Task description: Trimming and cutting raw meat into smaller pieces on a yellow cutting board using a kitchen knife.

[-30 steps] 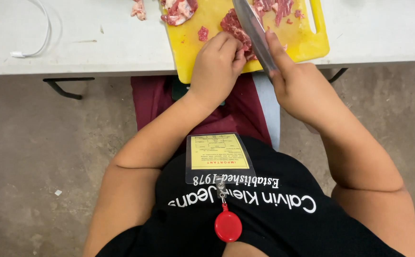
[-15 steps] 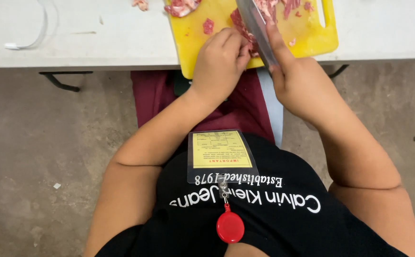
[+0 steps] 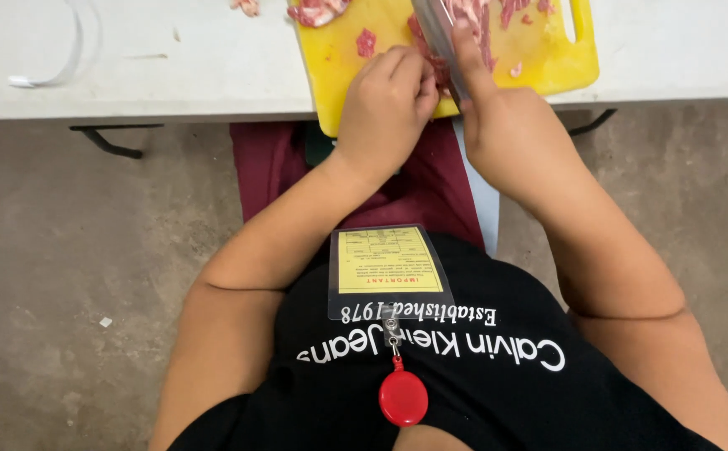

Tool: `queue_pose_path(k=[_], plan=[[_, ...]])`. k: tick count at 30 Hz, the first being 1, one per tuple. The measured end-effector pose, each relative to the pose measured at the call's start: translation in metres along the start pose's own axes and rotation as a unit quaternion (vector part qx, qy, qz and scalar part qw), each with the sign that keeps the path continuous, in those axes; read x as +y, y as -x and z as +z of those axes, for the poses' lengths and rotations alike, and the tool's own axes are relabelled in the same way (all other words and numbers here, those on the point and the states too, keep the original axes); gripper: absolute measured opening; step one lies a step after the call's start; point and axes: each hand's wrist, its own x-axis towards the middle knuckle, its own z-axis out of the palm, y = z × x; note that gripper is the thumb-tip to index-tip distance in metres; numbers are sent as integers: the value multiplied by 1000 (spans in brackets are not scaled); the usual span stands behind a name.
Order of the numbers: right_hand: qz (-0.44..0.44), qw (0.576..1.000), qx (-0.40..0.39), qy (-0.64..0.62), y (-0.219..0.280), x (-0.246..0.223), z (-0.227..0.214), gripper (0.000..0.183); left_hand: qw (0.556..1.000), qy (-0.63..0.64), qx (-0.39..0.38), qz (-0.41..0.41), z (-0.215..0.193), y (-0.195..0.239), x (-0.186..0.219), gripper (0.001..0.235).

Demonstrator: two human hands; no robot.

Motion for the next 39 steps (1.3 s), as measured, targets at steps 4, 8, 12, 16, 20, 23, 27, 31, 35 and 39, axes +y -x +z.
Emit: queue_pose_path(k=[4,8,12,16,20,23,27,31,35,39], plan=[[25,999,-18,40,25,8,15,73,1000,5,-8,-8,0,1,0,14],[19,998,-33,56,7,-8,1,85,1000,-13,-10,18,5,1,-4,13],[-3,998,-19,65,-30,-15,-1,86,999,-11,-32,5,4,2,-6,19],[-22,996,-28,81,-16,-5,2,87,1000,-17,-13,-16,2,-1,-6,15],[6,990,-81,111,26,13,6,78,999,14,-18,-40,-3,-5,-2,19],[36,982,-126,137,57,20,2,81,995,59,-13,-75,-12,-10,2,19],[38,967,-176,178,79,30,-8,97,972,167,2,-164,-29,-23,10,16],[84,969,-200,117,83,40,-24,81,953,232,-23,-196,-36,-30,15,15],[31,997,-66,-3,83,48,-18,77,972,123,-72,-184,-46,-32,16,13],[4,998,-68,-14,57,20,-28,75,975,98,-63,-186,-45,-19,16,11]])
